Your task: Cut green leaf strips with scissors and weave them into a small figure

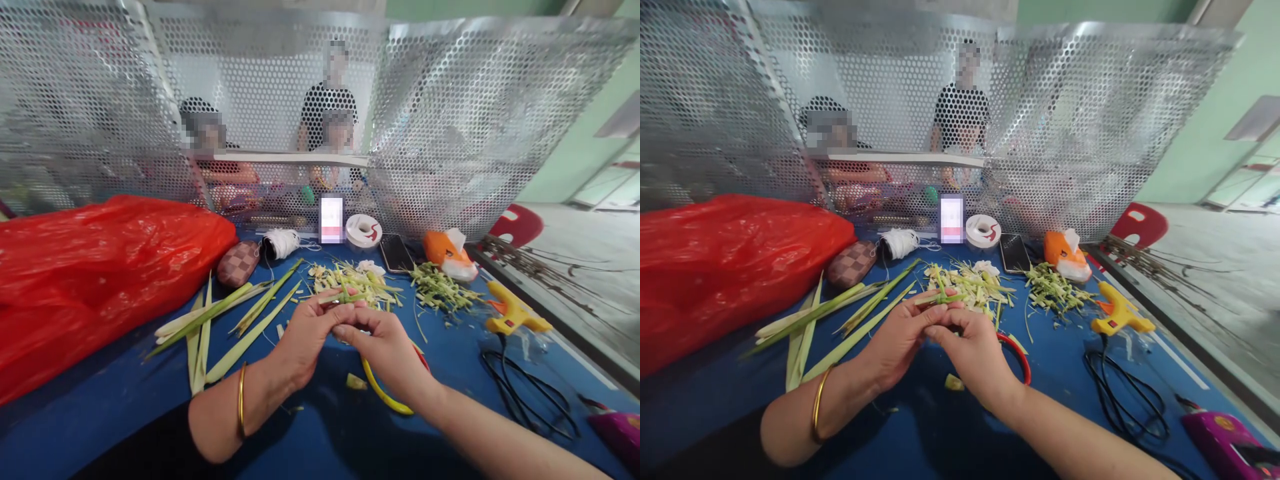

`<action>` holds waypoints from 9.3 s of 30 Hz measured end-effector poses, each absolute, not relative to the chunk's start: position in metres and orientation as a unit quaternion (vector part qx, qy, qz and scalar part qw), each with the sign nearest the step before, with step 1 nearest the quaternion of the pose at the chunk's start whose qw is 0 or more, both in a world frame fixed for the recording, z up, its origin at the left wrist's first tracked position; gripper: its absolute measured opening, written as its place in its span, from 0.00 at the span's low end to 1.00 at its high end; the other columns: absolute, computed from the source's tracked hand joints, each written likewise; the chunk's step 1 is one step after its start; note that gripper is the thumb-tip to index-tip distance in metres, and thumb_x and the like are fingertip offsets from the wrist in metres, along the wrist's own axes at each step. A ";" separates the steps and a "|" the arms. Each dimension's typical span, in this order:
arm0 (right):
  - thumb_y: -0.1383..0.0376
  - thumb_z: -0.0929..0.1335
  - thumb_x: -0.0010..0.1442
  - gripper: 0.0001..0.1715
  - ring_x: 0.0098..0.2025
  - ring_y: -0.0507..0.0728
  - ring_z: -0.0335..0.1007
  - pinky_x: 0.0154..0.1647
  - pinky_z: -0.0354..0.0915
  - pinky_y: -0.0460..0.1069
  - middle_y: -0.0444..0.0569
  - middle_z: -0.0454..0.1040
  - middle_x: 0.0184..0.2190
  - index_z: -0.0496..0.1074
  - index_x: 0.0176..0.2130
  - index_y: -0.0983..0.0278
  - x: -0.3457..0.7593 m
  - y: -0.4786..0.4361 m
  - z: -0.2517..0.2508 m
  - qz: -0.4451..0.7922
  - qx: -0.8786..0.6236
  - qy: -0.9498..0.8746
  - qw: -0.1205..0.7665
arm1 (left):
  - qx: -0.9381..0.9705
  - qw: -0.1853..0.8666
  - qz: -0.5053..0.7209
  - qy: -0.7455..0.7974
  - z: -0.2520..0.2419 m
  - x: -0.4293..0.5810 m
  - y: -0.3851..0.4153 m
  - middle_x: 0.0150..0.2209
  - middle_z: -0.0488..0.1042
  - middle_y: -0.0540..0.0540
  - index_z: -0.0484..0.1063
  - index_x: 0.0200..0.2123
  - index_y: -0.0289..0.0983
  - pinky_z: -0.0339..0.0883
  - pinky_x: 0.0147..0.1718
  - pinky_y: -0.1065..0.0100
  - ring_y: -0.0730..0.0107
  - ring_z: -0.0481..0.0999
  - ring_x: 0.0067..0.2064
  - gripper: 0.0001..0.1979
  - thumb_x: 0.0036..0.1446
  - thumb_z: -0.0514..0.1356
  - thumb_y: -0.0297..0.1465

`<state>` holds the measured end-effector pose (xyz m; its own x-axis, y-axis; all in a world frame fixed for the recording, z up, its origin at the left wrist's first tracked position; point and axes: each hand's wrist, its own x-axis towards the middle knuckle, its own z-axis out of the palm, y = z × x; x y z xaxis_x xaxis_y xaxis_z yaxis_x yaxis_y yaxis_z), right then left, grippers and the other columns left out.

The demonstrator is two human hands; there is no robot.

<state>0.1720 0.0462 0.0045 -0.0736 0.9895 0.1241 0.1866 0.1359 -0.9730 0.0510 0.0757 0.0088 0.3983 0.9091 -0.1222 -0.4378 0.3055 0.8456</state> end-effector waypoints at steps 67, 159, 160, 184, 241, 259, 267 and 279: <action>0.58 0.71 0.54 0.13 0.26 0.51 0.63 0.31 0.59 0.48 0.41 0.68 0.22 0.70 0.25 0.63 0.195 0.068 0.005 0.471 -0.481 -0.504 0.542 | 0.461 0.693 0.365 0.417 0.011 0.044 0.081 0.24 0.75 0.47 0.77 0.29 0.34 0.67 0.32 0.70 0.73 0.73 0.27 0.14 0.54 0.63 0.40; 0.57 0.68 0.59 0.19 0.21 0.51 0.60 0.22 0.55 0.46 0.42 0.67 0.18 0.71 0.21 0.62 0.224 0.066 0.027 0.346 -0.514 -0.729 0.291 | 0.508 0.680 0.335 0.410 0.003 0.043 0.083 0.22 0.72 0.49 0.73 0.24 0.34 0.59 0.25 0.71 0.76 0.68 0.23 0.16 0.57 0.58 0.40; 0.58 0.67 0.60 0.18 0.21 0.51 0.60 0.22 0.54 0.46 0.42 0.68 0.18 0.72 0.22 0.62 0.221 0.064 0.026 0.358 -0.506 -0.734 0.277 | 0.511 0.678 0.336 0.409 0.003 0.043 0.084 0.21 0.71 0.50 0.73 0.25 0.34 0.59 0.25 0.72 0.76 0.67 0.23 0.15 0.56 0.59 0.39; 0.51 0.65 0.59 0.20 0.24 0.52 0.60 0.25 0.56 0.47 0.42 0.66 0.21 0.67 0.25 0.62 0.206 0.069 0.008 0.411 -0.541 -0.602 0.420 | 0.500 0.688 0.346 0.396 0.004 0.043 0.083 0.26 0.74 0.49 0.74 0.28 0.34 0.61 0.25 0.72 0.76 0.69 0.24 0.11 0.54 0.63 0.37; 0.66 0.65 0.61 0.16 0.29 0.52 0.65 0.34 0.60 0.47 0.44 0.70 0.24 0.69 0.22 0.63 0.189 0.055 -0.006 0.303 -0.471 -0.703 0.439 | 0.378 0.682 0.485 0.396 0.003 0.048 0.079 0.32 0.81 0.46 0.81 0.34 0.34 0.69 0.37 0.69 0.72 0.76 0.31 0.10 0.45 0.67 0.26; 0.59 0.71 0.51 0.15 0.23 0.50 0.57 0.25 0.55 0.47 0.39 0.64 0.19 0.67 0.21 0.63 0.200 0.066 0.007 0.478 -0.512 -0.536 0.471 | 0.549 0.650 0.321 0.416 0.005 0.046 0.074 0.19 0.73 0.49 0.78 0.23 0.37 0.63 0.30 0.69 0.72 0.70 0.25 0.11 0.53 0.63 0.36; 0.59 0.71 0.48 0.16 0.19 0.49 0.52 0.20 0.52 0.47 0.38 0.60 0.15 0.63 0.19 0.62 0.193 0.063 -0.006 0.457 -0.537 -0.484 0.518 | 0.654 0.566 0.275 0.420 0.007 0.046 0.074 0.18 0.75 0.47 0.77 0.18 0.37 0.58 0.26 0.69 0.72 0.67 0.22 0.15 0.54 0.62 0.35; 0.54 0.67 0.56 0.19 0.23 0.50 0.57 0.24 0.56 0.47 0.41 0.64 0.19 0.67 0.21 0.63 0.202 0.070 0.004 0.431 -0.531 -0.560 0.468 | 0.618 0.579 0.318 0.426 0.003 0.049 0.071 0.21 0.78 0.46 0.79 0.22 0.37 0.64 0.30 0.68 0.68 0.73 0.25 0.14 0.56 0.60 0.35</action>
<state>0.2025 0.0696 0.0041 0.0024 0.9978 0.0660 0.1924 0.0643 -0.9792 0.0486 0.0709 0.0028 0.4346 0.8951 -0.0998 0.1586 0.0331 0.9868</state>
